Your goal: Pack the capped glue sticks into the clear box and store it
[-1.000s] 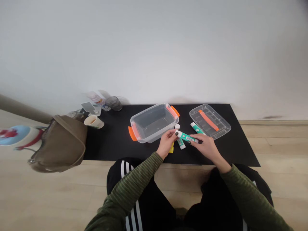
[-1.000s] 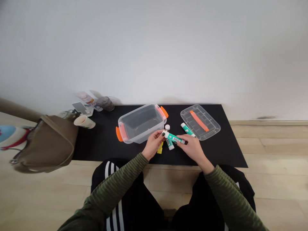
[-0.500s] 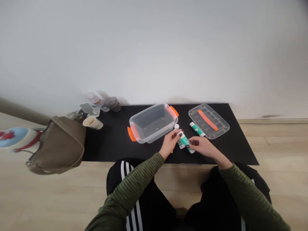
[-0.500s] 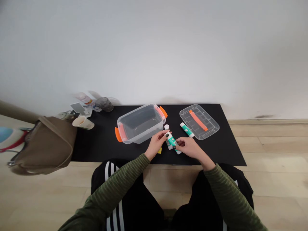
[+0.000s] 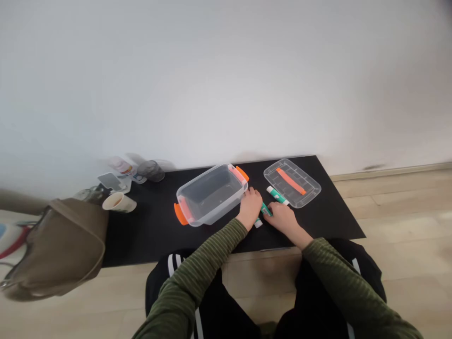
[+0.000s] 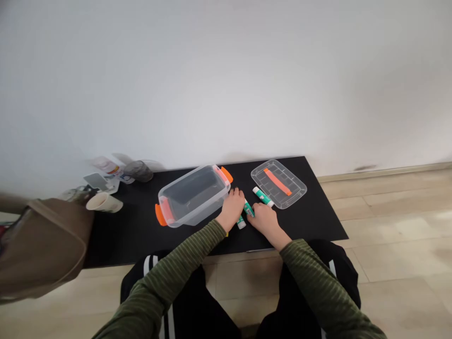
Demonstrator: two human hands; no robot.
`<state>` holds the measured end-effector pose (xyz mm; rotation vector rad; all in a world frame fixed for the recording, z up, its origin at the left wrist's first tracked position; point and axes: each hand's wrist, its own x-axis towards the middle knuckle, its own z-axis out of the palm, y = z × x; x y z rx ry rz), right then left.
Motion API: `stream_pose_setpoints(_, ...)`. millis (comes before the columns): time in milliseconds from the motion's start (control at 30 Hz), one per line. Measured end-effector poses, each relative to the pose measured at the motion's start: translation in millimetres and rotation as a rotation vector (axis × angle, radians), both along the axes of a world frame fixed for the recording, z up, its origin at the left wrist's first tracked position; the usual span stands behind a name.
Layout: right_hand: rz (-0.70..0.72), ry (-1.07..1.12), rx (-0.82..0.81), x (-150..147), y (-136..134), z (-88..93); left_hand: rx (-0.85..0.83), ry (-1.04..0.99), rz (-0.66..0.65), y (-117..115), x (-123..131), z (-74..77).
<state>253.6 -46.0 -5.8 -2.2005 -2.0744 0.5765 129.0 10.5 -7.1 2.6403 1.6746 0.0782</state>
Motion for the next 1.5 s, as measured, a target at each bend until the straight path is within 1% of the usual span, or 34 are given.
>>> stream_pose_setpoints(100,0.016,-0.023,0.019,-4.4,0.9,-0.8,-0.044,0.038,0.067,2.2,10.6,2.3)
stream_pose_setpoints(233,0.025,-0.021,0.045,-1.7,2.2,-1.8,-0.091,0.027,0.076,8.2,12.9,3.2)
stream_pose_setpoints(367,-0.016,-0.001,0.105,13.3,9.4,-0.5,-0.102,0.007,0.047,14.1,9.6,2.4)
stream_pose_setpoints(467,-0.076,-0.041,0.206,25.7,16.8,1.1,-0.1,-0.008,0.049,15.6,7.7,0.8)
stream_pose_setpoints(533,-0.089,-0.071,0.237,30.6,20.7,0.8,-0.095,-0.019,0.051,15.3,6.4,-0.6)
stream_pose_setpoints(700,-0.083,-0.114,0.208,31.2,26.1,-4.7,-0.109,-0.046,0.039,15.0,3.0,-2.5)
stream_pose_setpoints(833,-0.065,-0.125,0.162,29.3,27.3,-10.0,-0.132,-0.065,0.039,17.4,5.5,-1.2)
stream_pose_setpoints(933,-0.055,-0.118,0.147,28.2,26.8,-12.9,-0.142,-0.074,0.038,20.2,9.9,3.1)
stream_pose_setpoints(1067,-0.084,-0.09,0.136,27.5,26.7,-12.2,-0.137,-0.073,0.002,22.5,10.6,15.7)
stream_pose_setpoints(1167,-0.132,-0.026,0.121,29.8,26.6,-5.7,-0.096,-0.088,-0.074,16.0,2.0,26.3)
stream_pose_setpoints(1233,-0.167,0.04,0.119,32.5,24.9,1.0,-0.056,-0.192,-0.164,5.6,-8.3,30.9)
stream_pose_setpoints(1300,-0.201,0.108,0.117,35.1,20.7,7.9,-0.069,-0.412,-0.221,-8.1,-20.6,32.5)
stream_pose_setpoints(1333,-0.213,0.139,0.12,36.2,17.5,10.8,-0.12,-0.548,-0.211,-15.5,-26.9,32.4)
stream_pose_setpoints(1400,-0.21,0.2,0.141,37.5,9.6,15.2,-0.309,-0.826,-0.12,-29.9,-38.4,30.8)
stream_pose_setpoints(1500,-0.153,0.335,0.21,36.9,-3.7,18.5,-0.65,-1.208,0.076,-46.6,-51.7,26.2)
